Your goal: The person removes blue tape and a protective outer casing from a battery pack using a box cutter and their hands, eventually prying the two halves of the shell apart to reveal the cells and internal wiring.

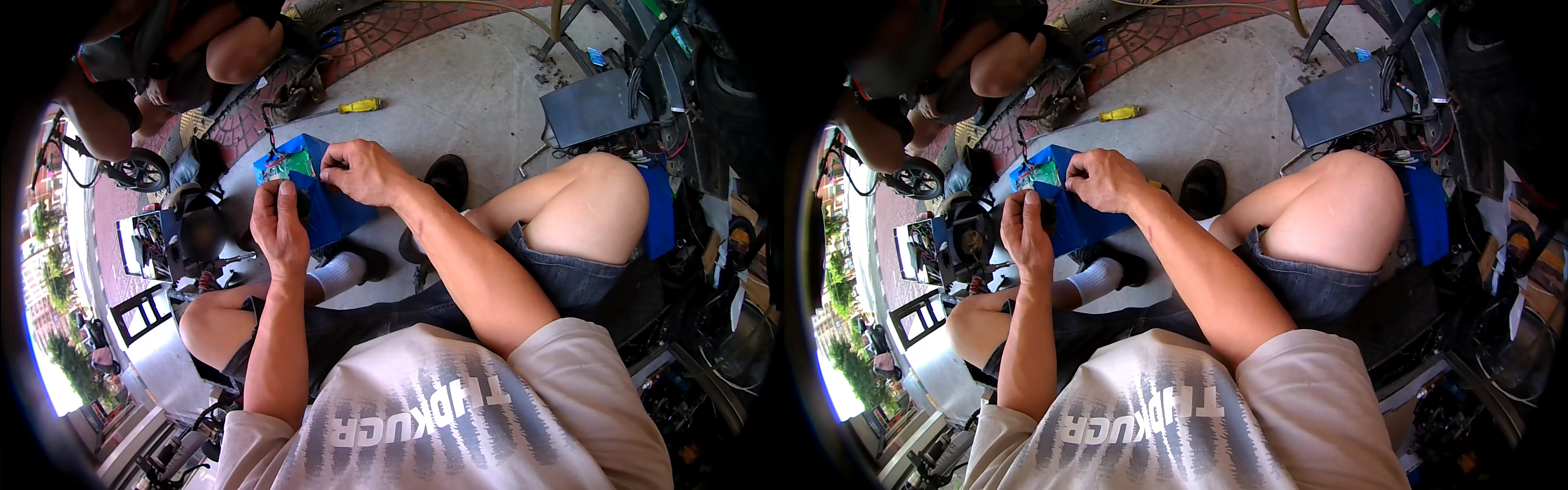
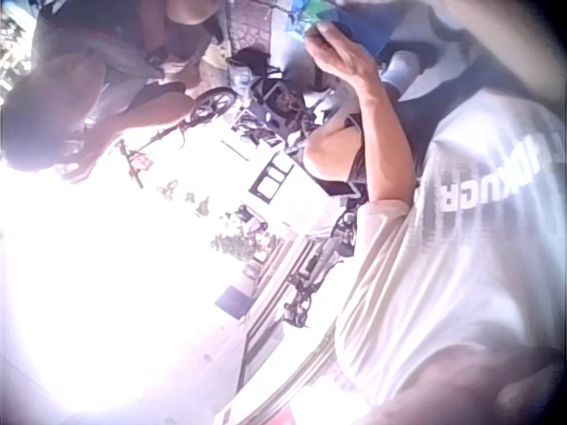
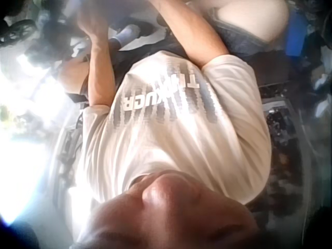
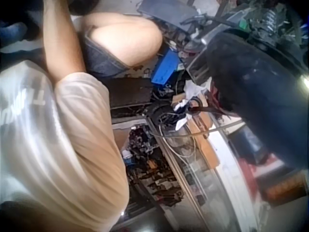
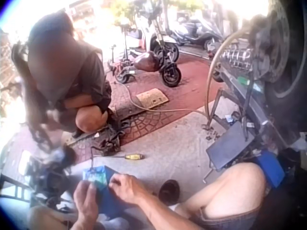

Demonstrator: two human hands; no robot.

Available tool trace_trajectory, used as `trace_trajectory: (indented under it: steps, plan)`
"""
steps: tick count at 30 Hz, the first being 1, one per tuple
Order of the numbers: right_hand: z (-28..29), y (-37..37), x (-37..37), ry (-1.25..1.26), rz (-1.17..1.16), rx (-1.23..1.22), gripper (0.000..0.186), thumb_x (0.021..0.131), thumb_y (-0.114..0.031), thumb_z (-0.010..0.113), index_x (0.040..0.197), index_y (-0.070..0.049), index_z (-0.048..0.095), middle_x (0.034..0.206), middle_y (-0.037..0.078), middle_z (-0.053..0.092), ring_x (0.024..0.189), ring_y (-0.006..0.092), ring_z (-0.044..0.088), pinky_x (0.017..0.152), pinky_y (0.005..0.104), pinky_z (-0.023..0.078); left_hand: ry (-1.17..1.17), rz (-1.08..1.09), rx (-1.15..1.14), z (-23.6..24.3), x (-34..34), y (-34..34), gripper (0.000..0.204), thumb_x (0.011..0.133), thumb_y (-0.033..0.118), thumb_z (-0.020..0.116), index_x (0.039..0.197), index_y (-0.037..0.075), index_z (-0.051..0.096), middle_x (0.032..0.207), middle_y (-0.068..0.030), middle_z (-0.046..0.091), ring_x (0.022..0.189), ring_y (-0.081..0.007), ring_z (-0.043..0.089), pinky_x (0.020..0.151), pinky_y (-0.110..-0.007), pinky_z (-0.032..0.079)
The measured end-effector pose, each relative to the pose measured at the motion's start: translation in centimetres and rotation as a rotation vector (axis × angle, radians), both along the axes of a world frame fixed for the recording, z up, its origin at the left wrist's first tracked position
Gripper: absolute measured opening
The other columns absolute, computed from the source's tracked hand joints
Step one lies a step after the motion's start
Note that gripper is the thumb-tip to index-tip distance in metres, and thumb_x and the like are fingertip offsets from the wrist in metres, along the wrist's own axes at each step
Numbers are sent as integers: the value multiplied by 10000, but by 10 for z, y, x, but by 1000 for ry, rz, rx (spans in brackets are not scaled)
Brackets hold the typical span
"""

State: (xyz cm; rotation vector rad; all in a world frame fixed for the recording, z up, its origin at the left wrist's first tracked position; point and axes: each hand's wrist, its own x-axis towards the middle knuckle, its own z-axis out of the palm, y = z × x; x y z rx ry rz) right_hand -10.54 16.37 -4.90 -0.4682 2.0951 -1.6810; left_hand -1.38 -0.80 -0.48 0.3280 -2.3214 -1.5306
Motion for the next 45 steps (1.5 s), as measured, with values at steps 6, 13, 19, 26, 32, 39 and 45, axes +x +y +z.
trace_trajectory:
  steps: [6,13,19,26,32,39,45]
  plan:
    - [0,3,3,-60,47,-57,149,999,-149,734,1031,-8,766,818,81,771,731,166,706,700,345,558,4,8,16,-3,-2,-3,261,1136,252,663,1041,10,690,860,37,626,789,-49,506,699,-235,433]
    - [-3,9,11,-169,102,-111,147,1015,-162,734,1042,-18,755,819,42,755,685,117,667,626,305,536,47,13,47,1,-5,1,275,1148,269,644,1056,17,703,875,38,651,808,-42,524,713,-229,444]
    - [-5,12,19,-177,128,-114,156,1016,-170,739,1036,-15,748,830,47,751,718,115,679,649,305,546,21,11,168,-1,-2,-2,282,1157,278,632,1050,24,693,882,39,652,810,-40,521,720,-224,443]
    - [2,17,25,-287,151,-110,167,1022,-177,737,1044,-11,741,855,39,747,747,123,687,678,305,563,58,25,201,-1,-2,-1,272,1162,271,627,1049,32,690,865,52,619,791,-37,487,697,-220,406]
    - [-2,16,32,-322,95,-172,151,991,-157,743,1017,-10,764,797,62,758,669,131,678,609,314,538,77,20,202,0,-1,0,275,1164,275,622,1030,41,678,834,72,565,767,-31,442,665,-219,358]
    - [7,20,34,-381,137,-134,129,1039,-142,724,1029,-14,738,850,32,733,740,123,672,682,300,565,66,-23,145,4,1,1,276,1164,277,620,1016,47,660,846,76,533,777,-37,408,677,-222,344]
    - [4,21,40,-404,168,-127,118,1037,-128,719,1019,-12,733,846,38,735,746,119,676,680,294,565,84,-32,122,4,0,4,272,1168,269,604,1018,49,661,860,67,548,801,-39,415,694,-228,354]
